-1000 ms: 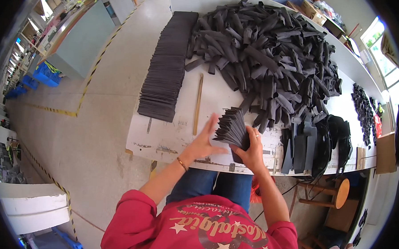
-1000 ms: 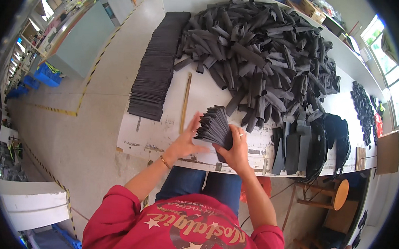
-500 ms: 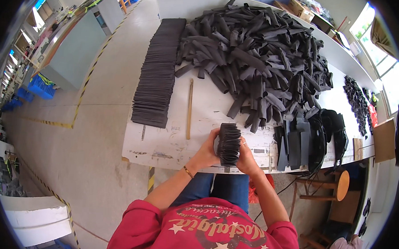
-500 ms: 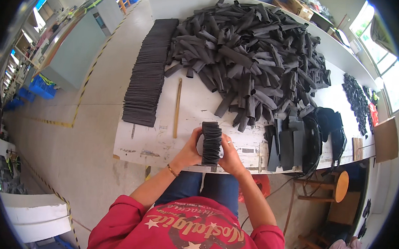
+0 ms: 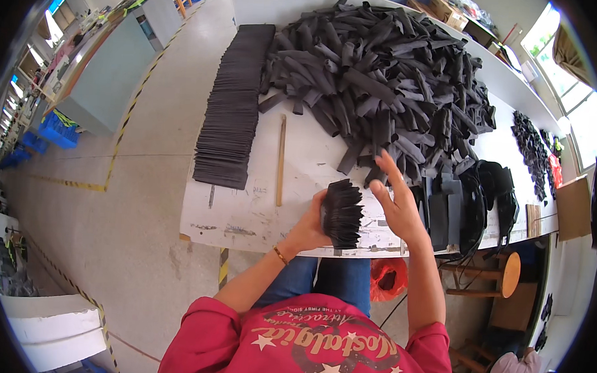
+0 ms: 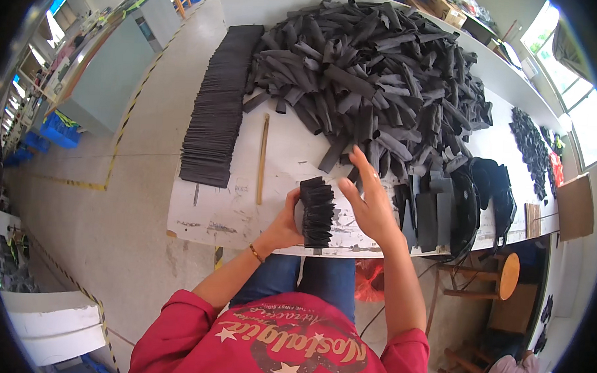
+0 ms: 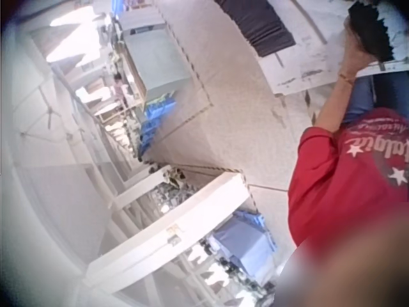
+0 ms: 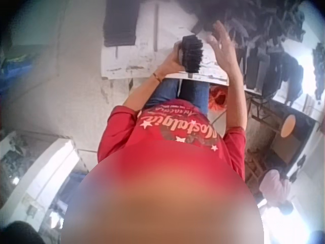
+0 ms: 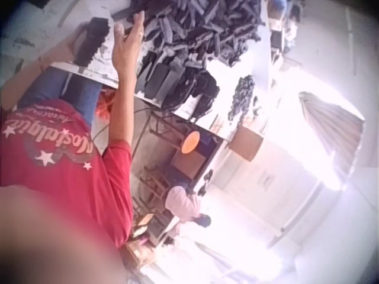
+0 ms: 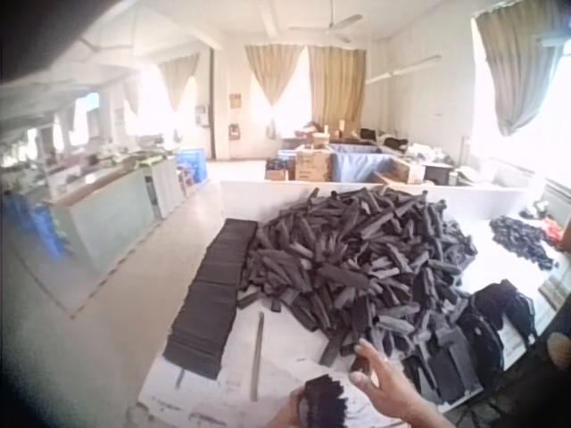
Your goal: Organizing and stacking grey foam strips on a workbench in a workshop.
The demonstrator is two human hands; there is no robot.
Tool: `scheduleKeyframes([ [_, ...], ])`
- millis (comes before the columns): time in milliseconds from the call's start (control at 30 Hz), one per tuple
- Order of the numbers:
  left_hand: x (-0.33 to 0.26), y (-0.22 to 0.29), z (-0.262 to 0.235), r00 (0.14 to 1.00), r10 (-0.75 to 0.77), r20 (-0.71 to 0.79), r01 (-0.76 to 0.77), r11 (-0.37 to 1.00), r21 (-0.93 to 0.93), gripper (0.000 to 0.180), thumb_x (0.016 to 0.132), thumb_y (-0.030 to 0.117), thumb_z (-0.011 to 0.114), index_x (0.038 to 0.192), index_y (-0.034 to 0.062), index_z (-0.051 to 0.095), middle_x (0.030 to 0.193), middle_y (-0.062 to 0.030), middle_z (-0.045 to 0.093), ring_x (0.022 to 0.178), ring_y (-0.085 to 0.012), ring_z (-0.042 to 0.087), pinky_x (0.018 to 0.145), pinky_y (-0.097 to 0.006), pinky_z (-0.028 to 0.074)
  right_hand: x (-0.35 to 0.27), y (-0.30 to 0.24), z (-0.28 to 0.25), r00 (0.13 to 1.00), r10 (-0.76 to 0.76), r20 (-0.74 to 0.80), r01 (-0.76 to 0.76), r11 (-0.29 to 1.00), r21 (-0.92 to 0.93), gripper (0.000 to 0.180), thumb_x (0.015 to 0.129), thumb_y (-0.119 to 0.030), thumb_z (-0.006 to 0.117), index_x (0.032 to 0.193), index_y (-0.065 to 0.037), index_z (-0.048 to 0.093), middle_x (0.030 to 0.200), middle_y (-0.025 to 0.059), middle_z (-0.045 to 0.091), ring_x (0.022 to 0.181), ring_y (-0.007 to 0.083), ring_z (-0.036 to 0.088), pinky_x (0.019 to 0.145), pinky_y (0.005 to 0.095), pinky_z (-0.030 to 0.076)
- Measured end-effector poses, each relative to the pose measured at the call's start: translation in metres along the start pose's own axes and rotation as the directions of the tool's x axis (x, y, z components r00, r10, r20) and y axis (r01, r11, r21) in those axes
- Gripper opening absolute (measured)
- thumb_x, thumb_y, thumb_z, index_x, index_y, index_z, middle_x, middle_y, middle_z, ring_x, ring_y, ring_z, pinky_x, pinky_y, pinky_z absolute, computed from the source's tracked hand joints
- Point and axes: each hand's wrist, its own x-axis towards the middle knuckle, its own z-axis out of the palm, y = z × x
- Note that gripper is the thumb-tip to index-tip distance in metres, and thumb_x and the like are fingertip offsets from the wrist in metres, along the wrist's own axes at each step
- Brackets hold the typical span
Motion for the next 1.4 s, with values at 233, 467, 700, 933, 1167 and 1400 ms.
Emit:
scheduleKeyframes([
  [233, 0.010, 0.008, 0.002, 0.997, -0.035, 0.066, 0.032, 0.998, 0.048, 0.103, 0.064, 0.015, 0.089, 0.143, 0.0012, 0.025, 0.139, -0.0140, 0.042, 0.132, -0.0251, 0.042, 0.108, -0.039, 0.035, 0.016, -0.020, 0.060, 0.975, -0.081, 0.206, 0.192, 0.773, -0.605, 0.078, 0.096, -0.064, 0.029, 0.151, -0.009, 0.027, 0.153, 0.0214, 0.028, 0.144, 0.0390, 0.019, 0.116, 0.0533, 0.011],
  [467, 0.002, -0.005, -0.005, 0.989, 0.065, 0.131, -0.114, 0.901, 0.417, 0.096, 0.067, 0.022, 0.086, 0.144, 0.0045, 0.033, 0.148, -0.0152, 0.031, 0.139, -0.0326, 0.031, 0.113, -0.044, 0.029, 0.008, -0.019, 0.081, 0.980, -0.130, 0.153, 0.201, 0.668, -0.717, 0.076, 0.093, -0.069, 0.031, 0.151, -0.020, 0.031, 0.152, 0.0205, 0.030, 0.142, 0.0425, 0.021, 0.113, 0.0592, 0.014],
  [700, 0.001, -0.001, 0.000, 0.993, 0.082, 0.087, -0.109, 0.922, 0.371, 0.090, 0.067, 0.019, 0.084, 0.143, 0.0060, 0.038, 0.150, -0.0162, 0.029, 0.138, -0.0361, 0.029, 0.114, -0.045, 0.028, 0.006, -0.018, 0.082, 0.979, -0.173, 0.104, 0.195, 0.683, -0.704, 0.075, 0.091, -0.070, 0.036, 0.148, -0.021, 0.038, 0.149, 0.0195, 0.034, 0.136, 0.0440, 0.030, 0.111, 0.0580, 0.019],
  [933, 0.003, 0.000, -0.003, 0.999, 0.017, 0.047, -0.031, 0.946, 0.323, 0.093, 0.068, 0.014, 0.084, 0.143, 0.0017, 0.031, 0.145, -0.0173, 0.034, 0.135, -0.0303, 0.036, 0.109, -0.042, 0.035, 0.011, -0.020, 0.087, 0.980, -0.188, 0.063, 0.179, 0.706, -0.685, 0.072, 0.091, -0.067, 0.040, 0.145, -0.020, 0.043, 0.147, 0.0213, 0.037, 0.134, 0.0440, 0.032, 0.110, 0.0548, 0.020],
  [1167, 0.005, 0.005, 0.004, 0.999, -0.030, 0.016, 0.028, 0.996, 0.090, 0.094, 0.067, 0.011, 0.086, 0.139, 0.0018, 0.026, 0.136, -0.0128, 0.045, 0.126, -0.0224, 0.046, 0.107, -0.036, 0.038, 0.009, -0.017, 0.075, 0.992, -0.084, 0.097, 0.126, 0.783, -0.609, 0.070, 0.096, -0.057, 0.039, 0.153, -0.018, 0.026, 0.151, 0.0210, 0.030, 0.141, 0.0394, 0.024, 0.115, 0.0509, 0.014],
  [1400, 0.004, 0.003, 0.001, 0.992, -0.060, -0.106, 0.066, 0.997, 0.047, 0.111, 0.058, 0.012, 0.090, 0.143, 0.0051, 0.020, 0.138, -0.0138, 0.041, 0.131, -0.0253, 0.040, 0.112, -0.036, 0.031, 0.007, 0.027, 0.022, 0.986, 0.076, 0.146, -0.124, 0.925, 0.359, 0.078, 0.098, -0.066, 0.021, 0.156, -0.015, 0.014, 0.156, 0.0158, 0.026, 0.145, 0.0287, 0.022, 0.115, 0.0447, 0.017],
])
